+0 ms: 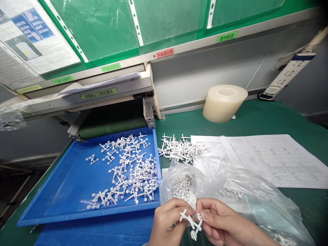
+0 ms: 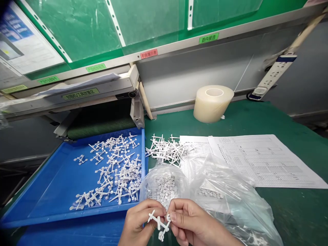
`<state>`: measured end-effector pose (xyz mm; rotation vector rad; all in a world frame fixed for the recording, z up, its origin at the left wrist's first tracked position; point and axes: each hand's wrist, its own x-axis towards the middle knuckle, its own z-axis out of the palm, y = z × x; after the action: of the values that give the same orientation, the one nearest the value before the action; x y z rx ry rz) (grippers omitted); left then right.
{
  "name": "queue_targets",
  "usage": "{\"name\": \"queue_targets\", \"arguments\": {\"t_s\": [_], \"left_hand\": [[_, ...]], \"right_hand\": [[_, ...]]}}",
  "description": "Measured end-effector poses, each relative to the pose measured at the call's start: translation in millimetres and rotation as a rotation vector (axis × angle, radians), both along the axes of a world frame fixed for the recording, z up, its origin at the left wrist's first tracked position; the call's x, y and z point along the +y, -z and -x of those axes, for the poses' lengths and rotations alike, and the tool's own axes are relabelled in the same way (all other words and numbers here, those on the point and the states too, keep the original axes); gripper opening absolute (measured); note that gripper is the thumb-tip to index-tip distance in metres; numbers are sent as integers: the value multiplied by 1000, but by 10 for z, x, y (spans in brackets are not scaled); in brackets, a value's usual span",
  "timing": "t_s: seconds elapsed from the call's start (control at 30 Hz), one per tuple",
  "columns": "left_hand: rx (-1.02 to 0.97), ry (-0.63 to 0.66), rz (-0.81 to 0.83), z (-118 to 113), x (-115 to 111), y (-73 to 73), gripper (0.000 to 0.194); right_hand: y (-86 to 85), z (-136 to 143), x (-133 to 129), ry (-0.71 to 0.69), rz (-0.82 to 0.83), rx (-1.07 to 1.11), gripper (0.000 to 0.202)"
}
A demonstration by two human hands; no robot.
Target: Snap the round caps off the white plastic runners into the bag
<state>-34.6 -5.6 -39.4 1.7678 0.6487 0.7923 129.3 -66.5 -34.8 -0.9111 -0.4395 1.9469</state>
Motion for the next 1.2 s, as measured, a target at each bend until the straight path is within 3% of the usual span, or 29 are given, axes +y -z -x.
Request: {"name": "queue_targets", "arguments": {"t_s": [0.07,0.2,0.27,0.33,0.4,0.47,0.57,0.67,0.8,0.87,0.97,1.03,1.1,1.2], "left_hand": [[27,-38,53,6,-8,-9,16],[46,-81,267,2,-37,-5,15],[53,-94,357,-9,-53,1,13],[73,-100,414,-20,-66,3,13],[87,-104,455,-24,-72,1,14],[86,-121,450,-20,-69,-6,14],[73,-166,349,-2,-53,-25,11],[92,-196,174,13,-38,-39,13],[124,-223,49,12,-38,-9,14],[127,-215,140,2,-45,32,14],[134,-150,487,-14,-48,89,20],[131,-116,592,-17,-40,102,21],[132,-124,394,-10,-24,95,14],[140,-131,-134,17,3,81,21]], "right_hand": [[-8,1,-1,39,-68,-219,35],[-45,-5,-49,123,-362,-907,23],[-42,3,-89,152,-471,-1091,17],[-22,14,-119,189,-553,-1138,12],[-1,17,-127,213,-565,-1133,10],[10,8,-110,201,-460,-1030,13],[16,-6,-64,131,-252,-612,24],[47,24,-45,-23,-194,-259,34],[96,117,-51,-145,-169,-305,47],[89,150,-44,-150,-176,-380,51],[57,165,-25,-48,-225,-533,50],[55,160,-20,-2,-221,-560,50],[78,150,-24,-24,-167,-485,49],[117,128,-34,-78,-59,-337,48]]}}
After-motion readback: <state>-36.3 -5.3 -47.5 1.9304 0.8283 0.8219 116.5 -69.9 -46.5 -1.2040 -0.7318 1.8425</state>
